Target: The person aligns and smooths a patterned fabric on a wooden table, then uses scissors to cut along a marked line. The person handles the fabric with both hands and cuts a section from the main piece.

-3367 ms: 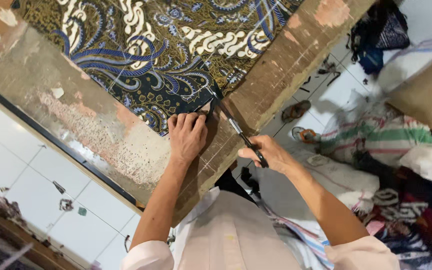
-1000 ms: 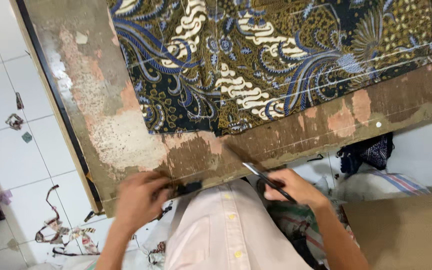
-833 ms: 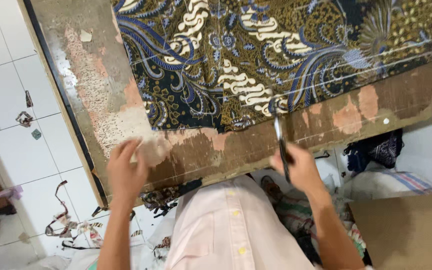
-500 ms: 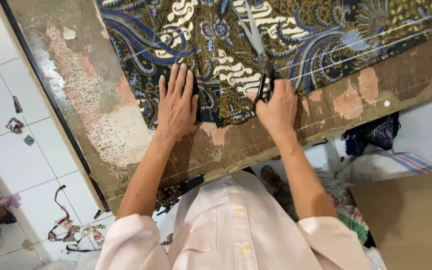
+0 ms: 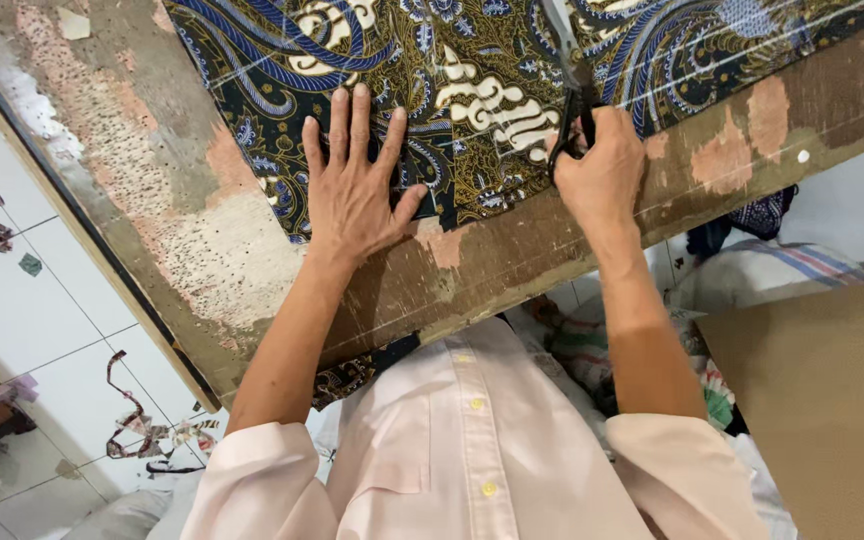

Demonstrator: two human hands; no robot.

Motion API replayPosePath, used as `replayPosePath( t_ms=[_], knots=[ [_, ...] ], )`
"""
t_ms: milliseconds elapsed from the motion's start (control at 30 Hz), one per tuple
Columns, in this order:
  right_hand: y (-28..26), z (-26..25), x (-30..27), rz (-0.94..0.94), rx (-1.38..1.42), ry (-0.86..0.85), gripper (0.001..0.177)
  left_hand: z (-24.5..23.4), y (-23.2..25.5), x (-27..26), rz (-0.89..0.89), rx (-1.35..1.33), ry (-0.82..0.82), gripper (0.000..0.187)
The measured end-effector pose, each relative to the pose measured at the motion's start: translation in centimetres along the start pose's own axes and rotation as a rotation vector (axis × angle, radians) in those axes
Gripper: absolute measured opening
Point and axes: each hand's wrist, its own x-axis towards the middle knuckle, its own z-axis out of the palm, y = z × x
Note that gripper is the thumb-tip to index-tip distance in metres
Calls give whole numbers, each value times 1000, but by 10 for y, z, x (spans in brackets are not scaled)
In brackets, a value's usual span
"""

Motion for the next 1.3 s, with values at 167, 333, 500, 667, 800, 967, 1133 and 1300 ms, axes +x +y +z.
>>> replayPosePath(
  t_ms=[167,333,500,667,800,967,1133,1300],
  knots=[
    [-47,6,-5,131,138,-112,52,-4,5,1,-9,15,3,99],
    [-92,18,-4,-142,-42,55,72,-7,6,2,8,30,36,98],
    [-105,-2,-6,-9,-54,30,54,-4,5,-1,22,56,62,93],
    [-102,-28,-54,231,245,-371,40,12,-3,6,-26,10,32,91],
    [-99,-21,-84,390,659,-734,25,18,-17,3,-50,26,166,82],
    [-112,-16,-86,495,700,-626,27,-1,-24,7,-100,20,101,72],
    [-134,-2,-63,448,693,-709,30,-16,-47,42,-73,93,237,75],
    [-130,0,-47,448,650,-593,30,-15,-58,53,-55,85,269,74]
  ],
)
